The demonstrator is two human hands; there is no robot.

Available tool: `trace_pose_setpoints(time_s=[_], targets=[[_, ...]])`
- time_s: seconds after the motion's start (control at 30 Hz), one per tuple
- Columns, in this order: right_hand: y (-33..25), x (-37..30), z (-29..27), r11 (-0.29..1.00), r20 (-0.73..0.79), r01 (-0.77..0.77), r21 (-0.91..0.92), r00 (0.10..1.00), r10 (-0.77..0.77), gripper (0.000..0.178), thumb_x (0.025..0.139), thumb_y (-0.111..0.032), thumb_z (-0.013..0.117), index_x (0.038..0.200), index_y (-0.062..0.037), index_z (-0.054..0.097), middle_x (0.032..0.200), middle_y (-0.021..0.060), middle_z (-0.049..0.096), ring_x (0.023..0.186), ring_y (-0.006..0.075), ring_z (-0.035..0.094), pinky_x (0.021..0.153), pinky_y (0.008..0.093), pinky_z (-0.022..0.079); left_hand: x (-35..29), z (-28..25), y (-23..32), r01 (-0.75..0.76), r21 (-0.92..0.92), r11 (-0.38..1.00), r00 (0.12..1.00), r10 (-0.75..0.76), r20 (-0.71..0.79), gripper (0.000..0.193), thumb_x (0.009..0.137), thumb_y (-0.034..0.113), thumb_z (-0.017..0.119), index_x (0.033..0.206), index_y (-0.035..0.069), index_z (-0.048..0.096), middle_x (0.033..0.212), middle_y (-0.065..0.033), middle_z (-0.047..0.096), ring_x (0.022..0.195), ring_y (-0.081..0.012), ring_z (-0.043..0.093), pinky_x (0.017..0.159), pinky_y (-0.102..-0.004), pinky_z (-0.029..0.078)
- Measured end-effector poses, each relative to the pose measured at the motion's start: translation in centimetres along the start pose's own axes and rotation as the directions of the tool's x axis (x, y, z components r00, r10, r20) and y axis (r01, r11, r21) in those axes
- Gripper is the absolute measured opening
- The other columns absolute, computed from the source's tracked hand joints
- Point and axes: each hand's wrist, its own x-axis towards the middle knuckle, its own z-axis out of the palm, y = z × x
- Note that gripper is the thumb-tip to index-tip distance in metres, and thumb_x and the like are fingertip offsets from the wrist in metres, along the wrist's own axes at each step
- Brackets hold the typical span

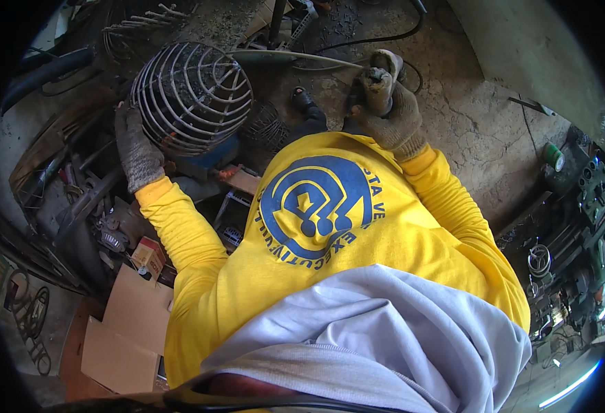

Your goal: The person welds metal rods onto a spherical wire cage structure on a workbench using a welding torch.

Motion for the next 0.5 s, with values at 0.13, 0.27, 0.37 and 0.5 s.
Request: trace_pose_setpoints(time_s=[0.13, 0.27, 0.37, 0.5], targets=[[-0.4, 0.1, -0.1, 1.000, 0.002, -0.005, -0.022, 1.000, 0.005, 0.046, 0.074, -0.015, 0.079, 0.114, 0.0002, 0.064, 0.102, 0.0107, 0.070, 0.092, 0.0182, 0.066, 0.086, 0.0322, 0.051, -0.6, 1.6, 0.3, -0.137, 0.244, 0.960, 0.987, 0.154, -0.053, 0.045, 0.100, 0.028, 0.050, 0.135, -0.001, 0.051, 0.135, -0.0194, 0.056, 0.123, -0.0284, 0.054, 0.105, -0.0354, 0.039], [0.9, -0.1, 0.0, 1.000, -0.007, -0.025, 0.001, 1.000, 0.025, 0.044, 0.075, -0.014, 0.079, 0.113, 0.0005, 0.064, 0.101, 0.0105, 0.070, 0.091, 0.0180, 0.066, 0.085, 0.0324, 0.052, -0.2, 1.7, -1.1, -0.270, 0.475, 0.837, 0.934, 0.348, -0.081, 0.045, 0.100, 0.032, 0.046, 0.131, -0.001, 0.056, 0.133, -0.0210, 0.057, 0.126, -0.0313, 0.053, 0.105, -0.0365, 0.038], [0.9, -0.1, 0.0, 0.997, -0.012, 0.066, -0.031, 0.998, -0.066, 0.042, 0.075, -0.013, 0.079, 0.112, 0.0002, 0.064, 0.100, 0.0105, 0.070, 0.090, 0.0185, 0.066, 0.084, 0.0325, 0.052, -0.4, 1.6, 0.5, -0.214, 0.546, 0.810, 0.956, 0.289, -0.054, 0.047, 0.100, 0.033, 0.046, 0.132, 0.000, 0.055, 0.134, -0.0199, 0.057, 0.125, -0.0320, 0.053, 0.106, -0.0372, 0.038], [1.2, -0.4, 0.0, 0.995, -0.036, 0.076, -0.066, 0.996, -0.078, 0.042, 0.074, -0.014, 0.080, 0.111, -0.0006, 0.065, 0.101, 0.0111, 0.071, 0.090, 0.0191, 0.067, 0.084, 0.0328, 0.052, -0.6, 2.0, 1.9, -0.240, 0.615, 0.751, 0.951, 0.310, -0.008, 0.047, 0.101, 0.034, 0.044, 0.129, -0.003, 0.054, 0.131, -0.0250, 0.057, 0.124, -0.0376, 0.053, 0.104, -0.0398, 0.041]])
